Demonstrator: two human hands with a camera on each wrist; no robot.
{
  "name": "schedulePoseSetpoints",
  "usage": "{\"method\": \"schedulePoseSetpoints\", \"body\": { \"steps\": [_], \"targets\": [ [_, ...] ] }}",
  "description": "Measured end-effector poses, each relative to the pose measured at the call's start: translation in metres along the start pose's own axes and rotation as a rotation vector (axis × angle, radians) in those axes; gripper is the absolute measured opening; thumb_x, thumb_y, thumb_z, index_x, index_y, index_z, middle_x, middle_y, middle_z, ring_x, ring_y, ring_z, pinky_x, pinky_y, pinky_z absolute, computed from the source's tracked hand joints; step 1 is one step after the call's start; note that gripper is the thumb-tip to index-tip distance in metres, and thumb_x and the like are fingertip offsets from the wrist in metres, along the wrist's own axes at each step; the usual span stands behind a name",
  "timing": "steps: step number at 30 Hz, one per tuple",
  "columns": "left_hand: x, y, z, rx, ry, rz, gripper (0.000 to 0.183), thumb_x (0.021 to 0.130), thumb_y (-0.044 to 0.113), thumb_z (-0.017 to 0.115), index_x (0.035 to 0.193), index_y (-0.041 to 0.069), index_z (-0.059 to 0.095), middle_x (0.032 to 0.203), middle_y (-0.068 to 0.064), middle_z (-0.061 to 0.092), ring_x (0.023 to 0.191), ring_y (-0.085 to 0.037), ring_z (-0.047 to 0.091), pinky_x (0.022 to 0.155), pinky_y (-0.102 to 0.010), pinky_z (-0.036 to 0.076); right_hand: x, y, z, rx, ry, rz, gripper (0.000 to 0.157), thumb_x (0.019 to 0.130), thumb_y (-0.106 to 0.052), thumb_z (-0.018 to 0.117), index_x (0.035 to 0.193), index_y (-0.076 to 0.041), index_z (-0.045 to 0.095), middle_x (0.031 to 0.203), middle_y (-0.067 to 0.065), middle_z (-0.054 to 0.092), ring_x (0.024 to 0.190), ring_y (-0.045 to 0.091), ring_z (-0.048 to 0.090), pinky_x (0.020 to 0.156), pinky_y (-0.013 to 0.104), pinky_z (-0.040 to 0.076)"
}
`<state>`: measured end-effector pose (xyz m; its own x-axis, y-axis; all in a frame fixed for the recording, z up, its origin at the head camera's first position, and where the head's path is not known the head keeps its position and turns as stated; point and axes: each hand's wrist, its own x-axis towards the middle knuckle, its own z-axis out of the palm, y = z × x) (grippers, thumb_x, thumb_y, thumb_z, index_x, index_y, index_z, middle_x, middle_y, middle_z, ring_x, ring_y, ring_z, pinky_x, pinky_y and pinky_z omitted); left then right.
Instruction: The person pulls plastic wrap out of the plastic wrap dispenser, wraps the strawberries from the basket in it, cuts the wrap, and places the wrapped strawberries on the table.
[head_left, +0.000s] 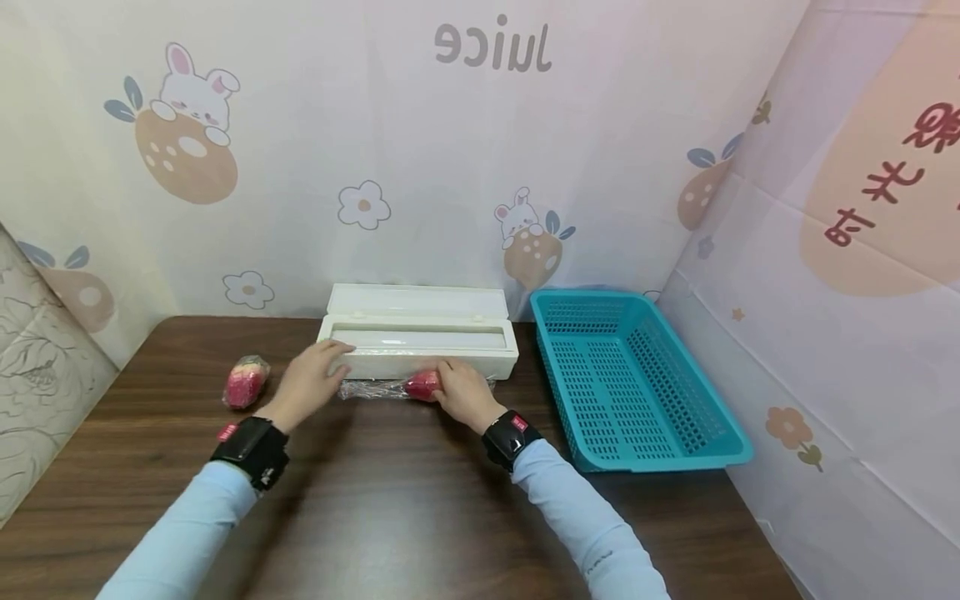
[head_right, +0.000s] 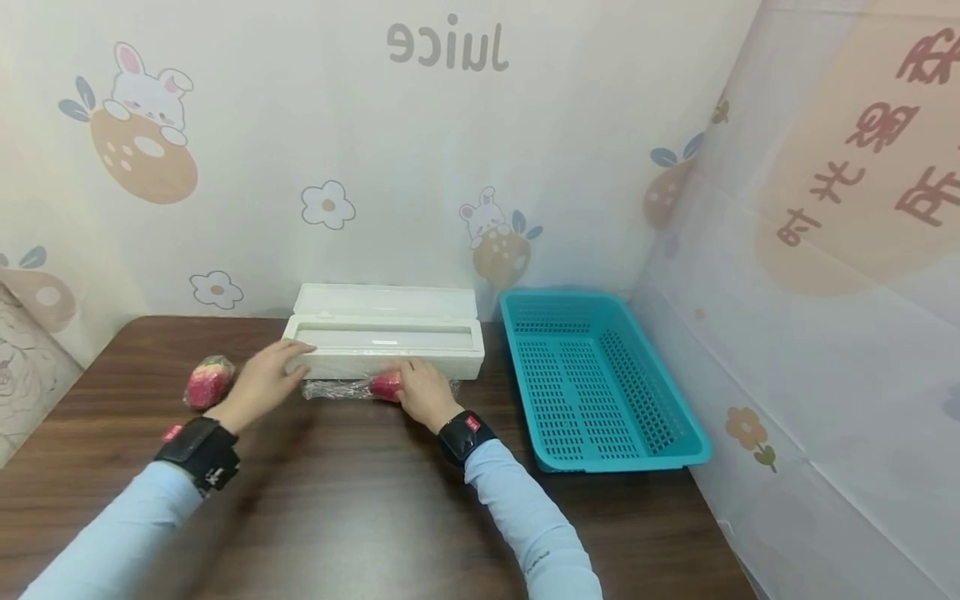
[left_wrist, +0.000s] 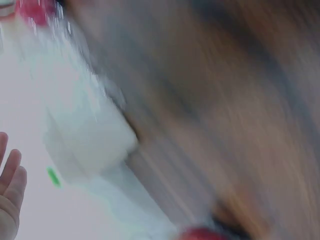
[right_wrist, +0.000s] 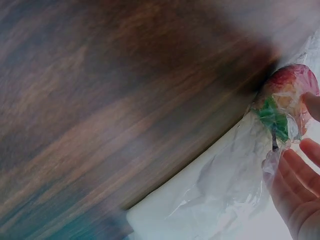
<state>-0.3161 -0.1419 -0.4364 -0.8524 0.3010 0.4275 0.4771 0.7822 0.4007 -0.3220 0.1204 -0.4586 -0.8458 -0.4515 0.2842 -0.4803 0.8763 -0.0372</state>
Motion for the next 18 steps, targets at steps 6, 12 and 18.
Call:
{"method": "schedulePoseSetpoints", "body": {
  "steps": [6, 12, 18],
  "targets": [
    [0.013, -0.031, -0.029, -0.063, -0.123, -0.151, 0.042, 0.085, 0.017, 0.064, 0.121, -0.003, 0.055, 0.12, -0.025, 0.053, 0.108, -0.041, 0.051, 0.09, -0.054, 0.039, 0.001, -0.004, -0.007, 0.001, -0.008, -0.005, 0.027, 0.081, -0.032, 0.068, 0.09, -0.011, 0.055, 0.087, 0.002, 0.056, 0.083, 0.019, 0.058, 0.07, 0.034, 0.048],
    [0.023, -0.047, -0.03, -0.137, -0.28, -0.235, 0.047, 0.084, 0.02, 0.064, 0.123, -0.004, 0.054, 0.12, -0.027, 0.053, 0.107, -0.04, 0.05, 0.084, -0.051, 0.042, 0.001, -0.011, -0.007, -0.016, -0.03, -0.037, 0.03, 0.081, -0.037, 0.067, 0.091, -0.012, 0.055, 0.087, 0.0, 0.054, 0.083, 0.017, 0.055, 0.068, 0.032, 0.047],
    [0.029, -0.051, -0.017, -0.135, -0.222, -0.201, 0.038, 0.08, 0.017, 0.068, 0.111, -0.005, 0.063, 0.108, -0.025, 0.056, 0.089, -0.031, 0.052, 0.073, -0.043, 0.043, -0.001, -0.017, -0.008, -0.035, -0.026, -0.04, 0.027, 0.084, -0.037, 0.063, 0.09, -0.012, 0.056, 0.09, 0.0, 0.055, 0.083, 0.016, 0.055, 0.068, 0.032, 0.047]
  ]
}}
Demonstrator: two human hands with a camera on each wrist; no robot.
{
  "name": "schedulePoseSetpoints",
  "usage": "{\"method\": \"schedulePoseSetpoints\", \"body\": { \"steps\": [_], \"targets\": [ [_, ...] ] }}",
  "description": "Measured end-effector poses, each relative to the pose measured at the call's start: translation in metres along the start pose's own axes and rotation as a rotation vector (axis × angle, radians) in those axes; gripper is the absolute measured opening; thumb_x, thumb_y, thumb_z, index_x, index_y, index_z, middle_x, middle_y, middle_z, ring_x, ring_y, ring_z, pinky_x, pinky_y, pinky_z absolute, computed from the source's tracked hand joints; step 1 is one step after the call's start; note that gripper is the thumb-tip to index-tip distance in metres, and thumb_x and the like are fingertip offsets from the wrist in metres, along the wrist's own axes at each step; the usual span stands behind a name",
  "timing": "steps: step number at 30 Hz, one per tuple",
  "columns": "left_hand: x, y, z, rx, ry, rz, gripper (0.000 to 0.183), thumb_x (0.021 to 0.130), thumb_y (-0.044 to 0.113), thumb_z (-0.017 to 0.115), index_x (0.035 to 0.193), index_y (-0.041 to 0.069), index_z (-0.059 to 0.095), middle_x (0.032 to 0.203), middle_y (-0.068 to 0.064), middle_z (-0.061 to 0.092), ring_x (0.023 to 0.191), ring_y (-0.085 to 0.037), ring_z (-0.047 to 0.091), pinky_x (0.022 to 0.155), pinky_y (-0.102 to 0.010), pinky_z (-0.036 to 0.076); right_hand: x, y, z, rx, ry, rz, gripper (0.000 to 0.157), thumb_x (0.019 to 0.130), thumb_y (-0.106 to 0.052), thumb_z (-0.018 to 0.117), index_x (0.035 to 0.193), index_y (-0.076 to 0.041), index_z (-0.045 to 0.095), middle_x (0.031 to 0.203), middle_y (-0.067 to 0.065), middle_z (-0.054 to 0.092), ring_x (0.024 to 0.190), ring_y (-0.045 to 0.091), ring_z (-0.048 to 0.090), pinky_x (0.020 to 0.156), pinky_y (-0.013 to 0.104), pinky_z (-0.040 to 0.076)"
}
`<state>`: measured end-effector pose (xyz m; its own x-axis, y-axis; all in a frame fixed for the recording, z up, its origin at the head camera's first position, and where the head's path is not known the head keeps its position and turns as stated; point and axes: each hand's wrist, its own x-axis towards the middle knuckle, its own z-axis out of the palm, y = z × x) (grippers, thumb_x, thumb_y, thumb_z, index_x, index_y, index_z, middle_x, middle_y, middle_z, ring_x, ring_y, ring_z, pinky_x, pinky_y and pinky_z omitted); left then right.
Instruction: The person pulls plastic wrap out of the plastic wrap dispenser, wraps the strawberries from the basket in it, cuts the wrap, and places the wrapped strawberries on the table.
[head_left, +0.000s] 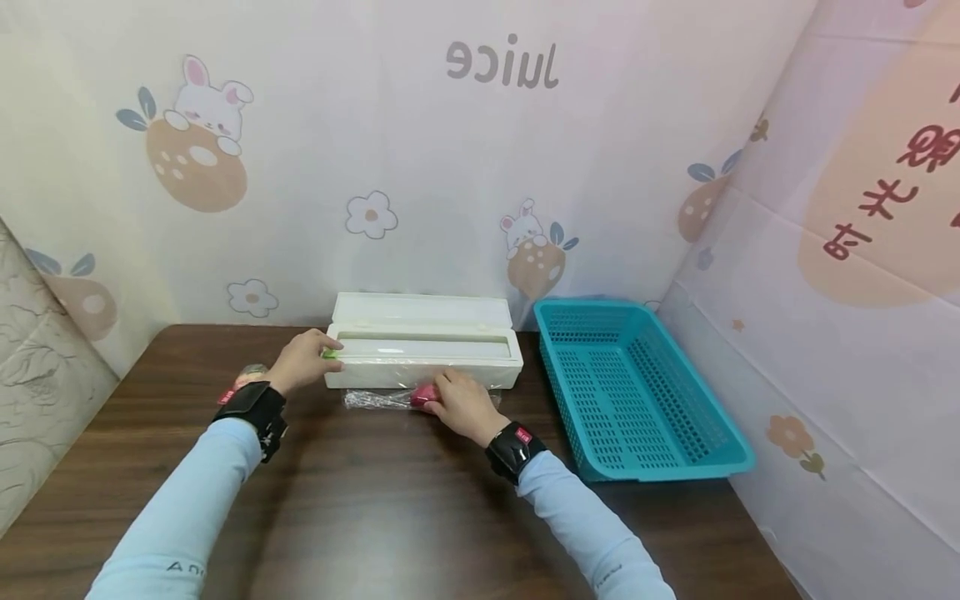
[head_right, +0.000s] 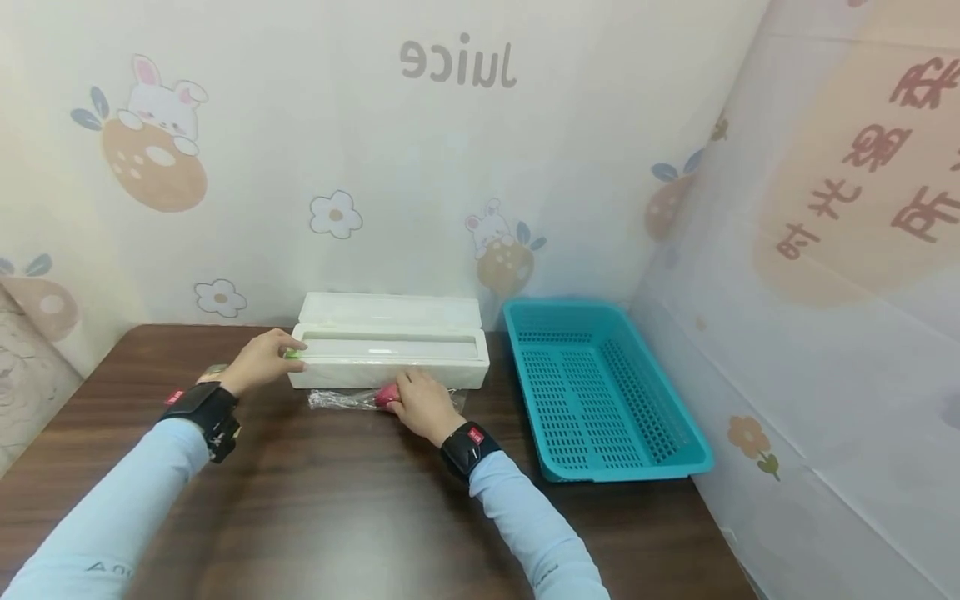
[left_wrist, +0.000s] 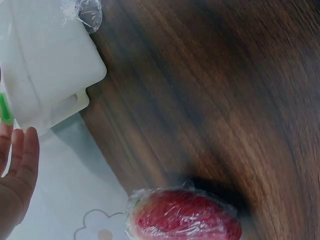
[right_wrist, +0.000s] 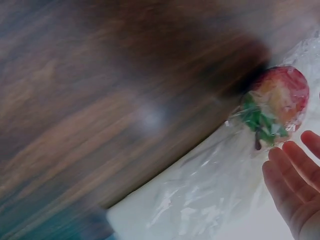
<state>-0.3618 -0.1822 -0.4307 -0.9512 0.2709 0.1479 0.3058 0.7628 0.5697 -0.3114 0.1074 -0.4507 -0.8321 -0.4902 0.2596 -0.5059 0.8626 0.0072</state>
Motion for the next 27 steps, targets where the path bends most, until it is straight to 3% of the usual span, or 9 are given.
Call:
{"method": "schedulePoseSetpoints", "body": {
  "steps": [11, 16, 22, 27],
  "targets": [
    [-0.002, -0.011, 0.001, -0.078, 0.008, -0.074, 0.028, 0.08, 0.015, 0.068, 0.103, -0.003, 0.067, 0.099, -0.017, 0.053, 0.092, -0.033, 0.055, 0.068, -0.036, 0.045, 0.034, -0.031, -0.007, 0.044, 0.07, -0.156, 0.02, 0.088, -0.021, 0.059, 0.103, -0.009, 0.065, 0.094, 0.001, 0.063, 0.086, 0.015, 0.06, 0.076, 0.026, 0.049],
    [0.0, -0.014, -0.001, -0.063, 0.016, -0.04, 0.027, 0.08, 0.015, 0.069, 0.1, -0.002, 0.069, 0.099, -0.019, 0.055, 0.091, -0.033, 0.056, 0.068, -0.038, 0.047, 0.068, -0.057, -0.013, 0.098, 0.079, -0.209, 0.019, 0.09, -0.012, 0.056, 0.105, -0.011, 0.067, 0.097, 0.0, 0.063, 0.091, 0.013, 0.06, 0.081, 0.021, 0.048],
    [0.003, -0.015, 0.002, -0.053, 0.027, 0.029, 0.018, 0.08, 0.014, 0.068, 0.09, 0.0, 0.071, 0.093, -0.016, 0.058, 0.087, -0.03, 0.056, 0.069, -0.04, 0.047, 0.108, -0.088, -0.009, 0.098, 0.12, -0.343, 0.027, 0.087, 0.0, 0.055, 0.106, -0.013, 0.069, 0.096, 0.0, 0.064, 0.09, 0.011, 0.06, 0.077, 0.018, 0.047],
    [0.006, -0.016, 0.006, -0.068, 0.057, 0.041, 0.008, 0.078, 0.008, 0.066, 0.074, 0.001, 0.067, 0.092, -0.016, 0.06, 0.084, -0.028, 0.055, 0.07, -0.038, 0.045, 0.129, -0.102, 0.003, -0.002, 0.127, -0.384, 0.022, 0.085, -0.007, 0.06, 0.099, -0.019, 0.072, 0.092, -0.003, 0.062, 0.086, 0.009, 0.058, 0.074, 0.017, 0.045]
  ]
}}
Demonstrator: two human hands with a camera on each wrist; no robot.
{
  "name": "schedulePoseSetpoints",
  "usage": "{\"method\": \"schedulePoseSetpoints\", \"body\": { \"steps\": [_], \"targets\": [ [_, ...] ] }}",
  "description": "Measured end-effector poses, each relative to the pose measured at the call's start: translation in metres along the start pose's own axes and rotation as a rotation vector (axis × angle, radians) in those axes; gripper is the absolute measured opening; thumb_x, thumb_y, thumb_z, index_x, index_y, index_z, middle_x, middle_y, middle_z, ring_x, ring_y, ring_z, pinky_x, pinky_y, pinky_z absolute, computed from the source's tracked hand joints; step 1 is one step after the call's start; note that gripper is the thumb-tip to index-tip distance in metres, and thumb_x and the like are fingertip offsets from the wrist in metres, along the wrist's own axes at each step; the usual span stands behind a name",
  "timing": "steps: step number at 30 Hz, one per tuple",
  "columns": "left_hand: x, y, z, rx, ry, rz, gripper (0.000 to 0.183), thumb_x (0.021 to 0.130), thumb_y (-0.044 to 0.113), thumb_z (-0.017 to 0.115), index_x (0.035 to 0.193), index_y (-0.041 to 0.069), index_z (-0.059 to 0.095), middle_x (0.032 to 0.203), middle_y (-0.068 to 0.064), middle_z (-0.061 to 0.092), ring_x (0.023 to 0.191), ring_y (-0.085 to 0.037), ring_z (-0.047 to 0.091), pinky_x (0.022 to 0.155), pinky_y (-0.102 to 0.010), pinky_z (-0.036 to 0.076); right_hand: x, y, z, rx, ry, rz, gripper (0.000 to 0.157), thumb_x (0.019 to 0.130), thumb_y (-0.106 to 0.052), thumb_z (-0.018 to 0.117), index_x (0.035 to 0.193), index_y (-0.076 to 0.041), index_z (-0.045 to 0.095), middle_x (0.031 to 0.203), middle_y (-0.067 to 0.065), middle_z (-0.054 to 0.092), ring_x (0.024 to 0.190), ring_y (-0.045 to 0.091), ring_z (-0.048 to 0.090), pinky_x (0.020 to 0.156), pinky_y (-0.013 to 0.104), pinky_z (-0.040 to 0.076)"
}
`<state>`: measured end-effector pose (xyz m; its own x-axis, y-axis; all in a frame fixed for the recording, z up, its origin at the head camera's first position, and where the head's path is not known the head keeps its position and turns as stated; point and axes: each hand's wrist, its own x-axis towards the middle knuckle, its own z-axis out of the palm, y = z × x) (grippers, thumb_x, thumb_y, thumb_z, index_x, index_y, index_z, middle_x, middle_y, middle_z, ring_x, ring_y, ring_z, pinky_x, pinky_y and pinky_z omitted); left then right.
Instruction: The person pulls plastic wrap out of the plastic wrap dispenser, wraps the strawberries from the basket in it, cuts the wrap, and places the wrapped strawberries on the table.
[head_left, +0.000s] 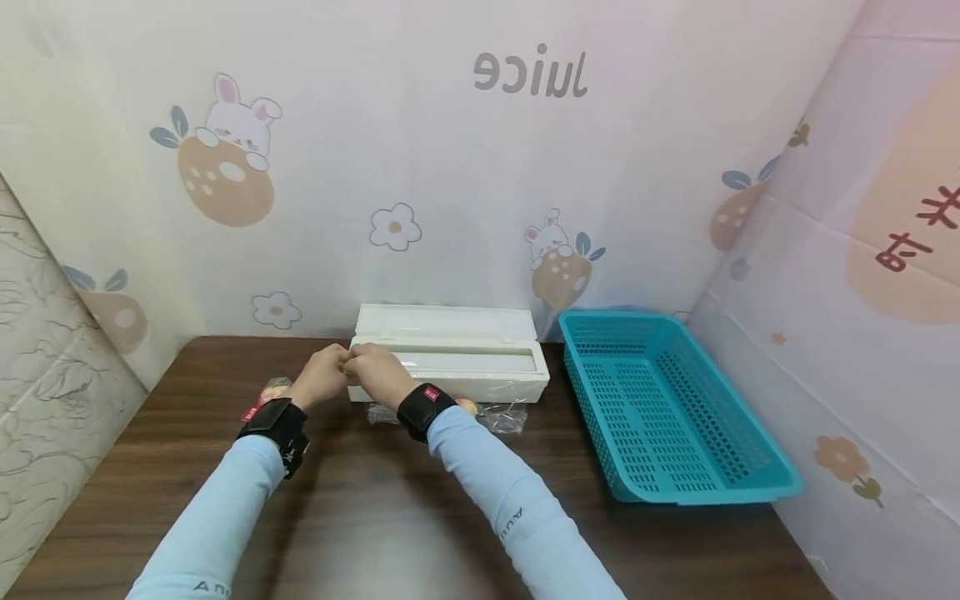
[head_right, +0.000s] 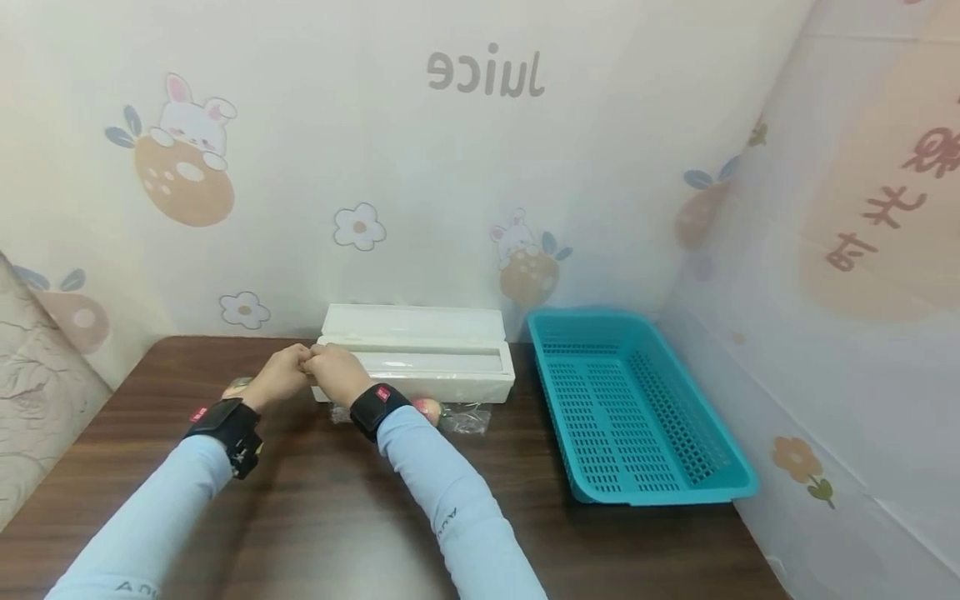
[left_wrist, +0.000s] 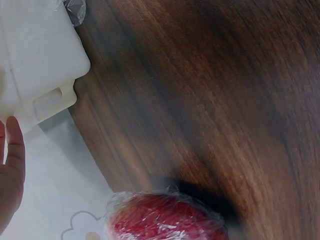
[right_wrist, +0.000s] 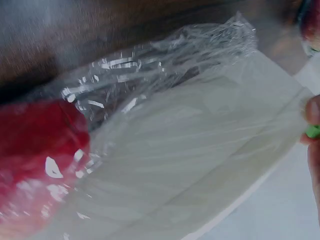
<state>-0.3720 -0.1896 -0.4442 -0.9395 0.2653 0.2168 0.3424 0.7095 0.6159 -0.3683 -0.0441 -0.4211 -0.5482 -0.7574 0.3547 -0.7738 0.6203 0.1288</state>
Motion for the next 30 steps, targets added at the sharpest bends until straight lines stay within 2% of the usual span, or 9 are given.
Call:
{"method": "schedulePoseSetpoints", "body": {
  "steps": [3, 6, 14, 19, 24, 30],
  "targets": [
    [-0.001, 0.002, 0.002, -0.024, 0.012, -0.026, 0.004, 0.077, 0.002, 0.063, 0.078, -0.001, 0.066, 0.092, -0.016, 0.058, 0.082, -0.027, 0.054, 0.07, -0.038, 0.045, 0.003, -0.002, 0.005, -0.098, -0.032, -0.009, 0.017, 0.087, -0.015, 0.059, 0.097, -0.021, 0.072, 0.092, -0.004, 0.06, 0.083, 0.01, 0.056, 0.07, 0.018, 0.045],
    [-0.002, 0.003, 0.002, -0.007, 0.033, -0.016, 0.009, 0.075, -0.002, 0.059, 0.08, -0.002, 0.067, 0.089, -0.015, 0.058, 0.081, -0.027, 0.054, 0.07, -0.039, 0.045, 0.003, -0.004, 0.006, -0.14, -0.045, -0.001, 0.016, 0.089, -0.016, 0.057, 0.099, -0.019, 0.07, 0.094, -0.002, 0.057, 0.082, 0.012, 0.053, 0.067, 0.019, 0.046],
    [-0.001, 0.004, 0.002, 0.004, 0.03, -0.029, 0.01, 0.077, -0.002, 0.057, 0.081, 0.0, 0.066, 0.09, -0.013, 0.058, 0.078, -0.024, 0.052, 0.068, -0.034, 0.042, 0.004, -0.007, 0.006, -0.173, -0.067, 0.082, 0.014, 0.088, -0.015, 0.058, 0.092, -0.02, 0.071, 0.092, -0.002, 0.057, 0.084, 0.012, 0.054, 0.065, 0.019, 0.049],
    [-0.001, 0.002, 0.002, 0.028, 0.027, -0.04, 0.008, 0.079, 0.002, 0.058, 0.08, 0.001, 0.066, 0.09, -0.012, 0.059, 0.078, -0.024, 0.053, 0.069, -0.037, 0.044, 0.006, -0.01, 0.008, -0.212, -0.062, 0.087, 0.015, 0.089, -0.016, 0.058, 0.098, -0.02, 0.07, 0.094, -0.002, 0.06, 0.082, 0.012, 0.056, 0.066, 0.02, 0.05],
    [-0.002, 0.001, 0.002, 0.04, 0.029, -0.058, 0.009, 0.079, 0.006, 0.058, 0.077, 0.0, 0.063, 0.089, -0.014, 0.06, 0.079, -0.026, 0.055, 0.07, -0.039, 0.046, 0.008, -0.012, 0.009, -0.232, -0.101, 0.076, 0.018, 0.09, -0.015, 0.056, 0.1, -0.021, 0.07, 0.097, -0.003, 0.062, 0.082, 0.012, 0.056, 0.068, 0.021, 0.05],
    [0.002, 0.0, 0.002, 0.029, 0.013, -0.085, 0.005, 0.077, 0.003, 0.06, 0.074, 0.001, 0.063, 0.091, -0.015, 0.061, 0.081, -0.027, 0.055, 0.071, -0.04, 0.046, 0.009, -0.01, 0.007, -0.206, -0.133, 0.098, 0.014, 0.088, -0.016, 0.059, 0.094, -0.021, 0.07, 0.096, -0.005, 0.062, 0.083, 0.013, 0.056, 0.066, 0.021, 0.051]
  ]
}}
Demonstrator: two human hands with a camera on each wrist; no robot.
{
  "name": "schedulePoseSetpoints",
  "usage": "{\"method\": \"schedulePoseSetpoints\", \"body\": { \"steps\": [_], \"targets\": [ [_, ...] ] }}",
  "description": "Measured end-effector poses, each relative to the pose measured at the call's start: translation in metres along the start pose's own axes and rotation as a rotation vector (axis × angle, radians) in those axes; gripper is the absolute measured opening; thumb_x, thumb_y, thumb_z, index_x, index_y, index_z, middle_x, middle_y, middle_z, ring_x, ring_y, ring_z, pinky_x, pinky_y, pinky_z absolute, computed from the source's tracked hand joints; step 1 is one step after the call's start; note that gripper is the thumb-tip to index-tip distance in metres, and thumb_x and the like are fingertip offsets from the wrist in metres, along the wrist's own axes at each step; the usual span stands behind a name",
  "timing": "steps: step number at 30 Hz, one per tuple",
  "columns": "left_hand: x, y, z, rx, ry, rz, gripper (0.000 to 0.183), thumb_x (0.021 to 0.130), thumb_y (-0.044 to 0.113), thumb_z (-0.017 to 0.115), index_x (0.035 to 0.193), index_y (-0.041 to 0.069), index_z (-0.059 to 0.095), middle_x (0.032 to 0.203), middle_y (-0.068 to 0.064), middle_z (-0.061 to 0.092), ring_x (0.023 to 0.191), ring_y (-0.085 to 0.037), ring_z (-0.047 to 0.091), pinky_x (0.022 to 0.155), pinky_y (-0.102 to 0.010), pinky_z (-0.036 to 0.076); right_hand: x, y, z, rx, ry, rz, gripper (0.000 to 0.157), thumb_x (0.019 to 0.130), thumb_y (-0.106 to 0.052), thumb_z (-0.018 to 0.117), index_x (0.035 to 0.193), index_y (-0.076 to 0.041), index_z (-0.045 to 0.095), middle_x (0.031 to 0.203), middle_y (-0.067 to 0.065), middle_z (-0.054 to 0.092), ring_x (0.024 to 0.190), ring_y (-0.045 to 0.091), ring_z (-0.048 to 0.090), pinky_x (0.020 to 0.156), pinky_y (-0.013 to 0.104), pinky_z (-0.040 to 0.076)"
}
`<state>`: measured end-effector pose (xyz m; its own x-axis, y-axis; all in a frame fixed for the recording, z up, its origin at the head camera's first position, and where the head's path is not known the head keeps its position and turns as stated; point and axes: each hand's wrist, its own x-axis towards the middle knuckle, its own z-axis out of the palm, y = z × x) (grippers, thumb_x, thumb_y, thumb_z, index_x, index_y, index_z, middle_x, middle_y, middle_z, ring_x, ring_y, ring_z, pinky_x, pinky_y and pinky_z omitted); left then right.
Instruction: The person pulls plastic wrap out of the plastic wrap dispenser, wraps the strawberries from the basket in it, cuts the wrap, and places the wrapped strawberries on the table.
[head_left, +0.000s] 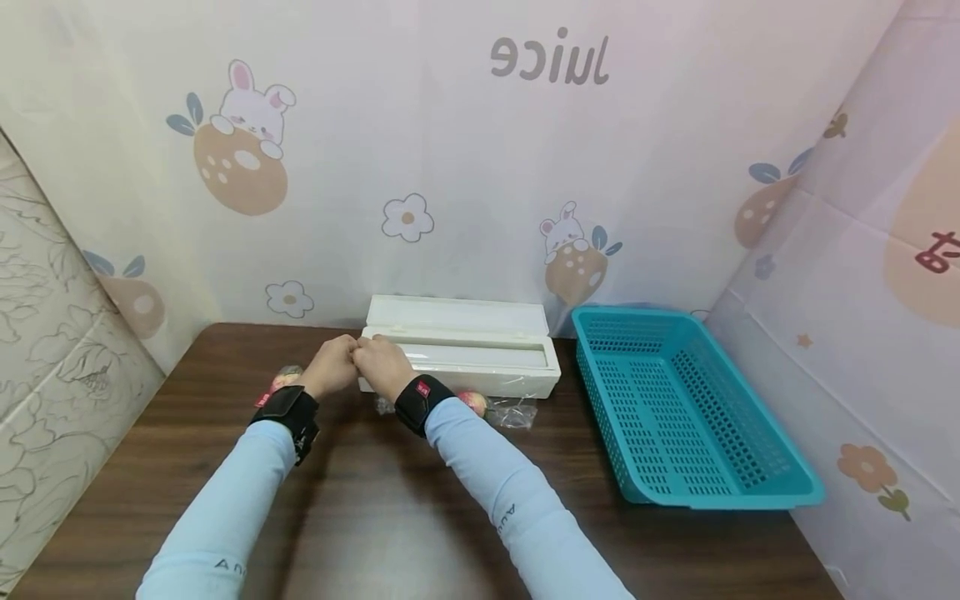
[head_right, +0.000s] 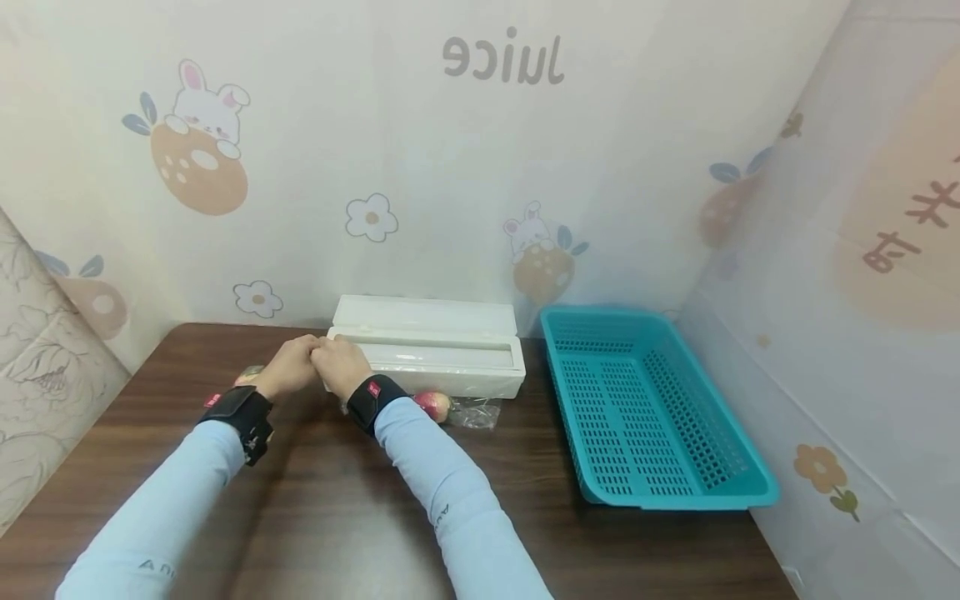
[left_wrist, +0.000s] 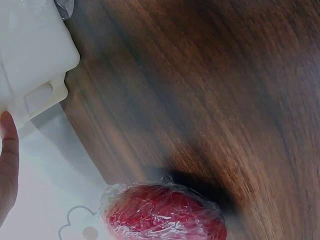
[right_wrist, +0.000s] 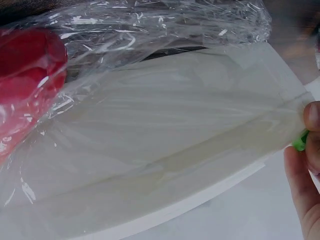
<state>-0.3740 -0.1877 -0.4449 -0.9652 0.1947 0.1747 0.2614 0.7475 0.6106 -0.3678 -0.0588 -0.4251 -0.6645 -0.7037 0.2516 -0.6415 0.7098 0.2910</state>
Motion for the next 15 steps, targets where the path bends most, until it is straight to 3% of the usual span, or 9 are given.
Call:
{"method": "schedulePoseSetpoints", "body": {
  "steps": [6, 11, 15],
  "targets": [
    [0.003, 0.005, 0.003, 0.014, -0.01, 0.034, 0.005, 0.074, -0.001, 0.062, 0.072, 0.001, 0.066, 0.094, -0.016, 0.062, 0.084, -0.028, 0.055, 0.073, -0.041, 0.045, -0.006, 0.007, -0.002, 0.014, -0.016, 0.018, 0.011, 0.086, -0.017, 0.062, 0.092, -0.019, 0.071, 0.091, -0.004, 0.062, 0.084, 0.012, 0.057, 0.068, 0.02, 0.051],
    [0.001, 0.003, 0.006, 0.018, -0.039, 0.043, 0.014, 0.078, 0.009, 0.068, 0.088, -0.001, 0.071, 0.094, -0.015, 0.061, 0.083, -0.027, 0.056, 0.07, -0.039, 0.046, -0.016, 0.016, -0.004, 0.0, -0.049, 0.039, 0.014, 0.087, -0.012, 0.059, 0.094, -0.017, 0.07, 0.093, -0.003, 0.062, 0.087, 0.013, 0.058, 0.074, 0.022, 0.051],
    [-0.001, 0.001, 0.003, 0.022, -0.045, 0.006, 0.021, 0.078, 0.014, 0.071, 0.095, 0.001, 0.071, 0.095, -0.015, 0.06, 0.085, -0.028, 0.058, 0.071, -0.039, 0.048, -0.026, 0.027, -0.005, -0.01, -0.054, 0.04, 0.015, 0.087, -0.009, 0.057, 0.092, -0.015, 0.07, 0.095, -0.002, 0.063, 0.087, 0.015, 0.06, 0.075, 0.025, 0.051]
  ]
}}
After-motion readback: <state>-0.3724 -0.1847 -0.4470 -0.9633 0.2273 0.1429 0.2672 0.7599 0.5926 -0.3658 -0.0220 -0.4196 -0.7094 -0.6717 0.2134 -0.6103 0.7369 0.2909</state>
